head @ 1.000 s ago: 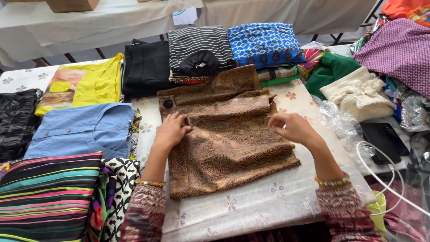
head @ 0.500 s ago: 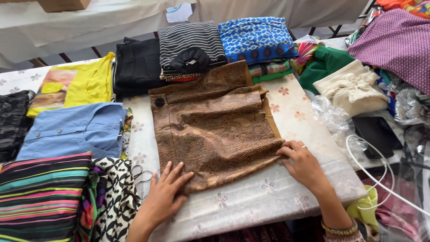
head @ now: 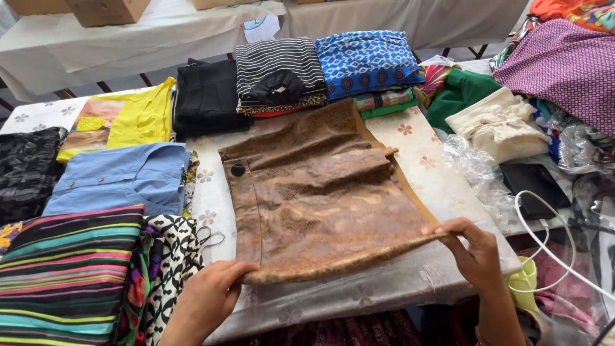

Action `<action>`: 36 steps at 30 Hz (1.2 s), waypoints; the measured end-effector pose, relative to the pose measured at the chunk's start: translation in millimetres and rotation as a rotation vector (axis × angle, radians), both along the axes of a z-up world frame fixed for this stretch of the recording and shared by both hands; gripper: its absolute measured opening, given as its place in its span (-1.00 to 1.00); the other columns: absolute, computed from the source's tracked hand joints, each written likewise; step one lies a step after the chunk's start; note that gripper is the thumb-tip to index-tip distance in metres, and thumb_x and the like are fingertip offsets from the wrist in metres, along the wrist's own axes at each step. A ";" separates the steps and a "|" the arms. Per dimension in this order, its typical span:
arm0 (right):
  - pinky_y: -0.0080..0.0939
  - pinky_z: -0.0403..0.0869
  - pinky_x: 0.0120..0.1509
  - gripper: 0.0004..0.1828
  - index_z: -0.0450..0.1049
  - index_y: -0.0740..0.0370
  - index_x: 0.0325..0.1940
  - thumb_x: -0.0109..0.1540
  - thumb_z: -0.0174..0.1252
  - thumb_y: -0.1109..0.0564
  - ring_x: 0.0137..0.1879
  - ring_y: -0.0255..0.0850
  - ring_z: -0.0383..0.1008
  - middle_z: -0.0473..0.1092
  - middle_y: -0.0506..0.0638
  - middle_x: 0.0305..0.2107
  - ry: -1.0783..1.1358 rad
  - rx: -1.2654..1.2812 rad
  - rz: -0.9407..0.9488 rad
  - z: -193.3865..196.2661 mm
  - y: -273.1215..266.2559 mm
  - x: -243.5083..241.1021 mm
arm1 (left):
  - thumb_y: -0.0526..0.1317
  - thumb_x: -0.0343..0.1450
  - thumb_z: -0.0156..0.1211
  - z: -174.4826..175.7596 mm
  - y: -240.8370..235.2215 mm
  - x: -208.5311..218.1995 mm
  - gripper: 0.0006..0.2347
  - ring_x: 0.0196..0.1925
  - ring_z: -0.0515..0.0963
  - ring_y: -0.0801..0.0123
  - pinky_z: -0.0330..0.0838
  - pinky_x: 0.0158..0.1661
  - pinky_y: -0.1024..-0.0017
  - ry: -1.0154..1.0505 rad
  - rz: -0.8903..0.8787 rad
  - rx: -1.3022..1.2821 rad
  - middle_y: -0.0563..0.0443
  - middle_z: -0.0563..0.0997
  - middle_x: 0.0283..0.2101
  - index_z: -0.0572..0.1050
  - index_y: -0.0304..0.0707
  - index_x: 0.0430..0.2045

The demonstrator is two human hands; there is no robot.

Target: The person folds a brown patterned skirt on a table, smoothing the fabric and aligning the edges before placing it on a stack. They then pick up a cream-colored skirt with tassels, fold it neatly, and add it to the pile. Finally, they pick up a green garment to begin folding it.

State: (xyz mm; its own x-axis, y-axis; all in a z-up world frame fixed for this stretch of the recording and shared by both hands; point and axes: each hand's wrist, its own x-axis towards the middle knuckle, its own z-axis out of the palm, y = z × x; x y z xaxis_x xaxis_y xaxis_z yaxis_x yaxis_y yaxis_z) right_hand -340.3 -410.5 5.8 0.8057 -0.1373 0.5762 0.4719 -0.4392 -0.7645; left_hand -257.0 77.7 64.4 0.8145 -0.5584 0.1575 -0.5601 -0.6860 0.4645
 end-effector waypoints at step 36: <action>-0.07 0.40 0.09 -0.70 0.63 0.08 -0.15 0.09 0.35 -0.04 -0.01 -0.07 0.46 0.50 -0.04 -0.19 0.486 -0.404 -0.303 -34.4 39.0 14.2 | 0.05 0.31 0.32 -24.3 -278.6 325.5 -0.55 0.23 0.44 0.11 0.32 0.10 -0.04 -0.101 0.041 0.276 -0.05 0.57 0.10 0.50 0.03 0.09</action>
State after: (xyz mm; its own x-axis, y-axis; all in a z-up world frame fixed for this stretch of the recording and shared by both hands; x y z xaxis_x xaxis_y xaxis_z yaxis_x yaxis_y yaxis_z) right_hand -326.1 -371.5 -28.6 0.9451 -0.2476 0.2131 -0.0705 -0.7915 -0.6071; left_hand 68.5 -200.9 40.1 0.8252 -0.5583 0.0859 -0.5632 -0.8017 0.2002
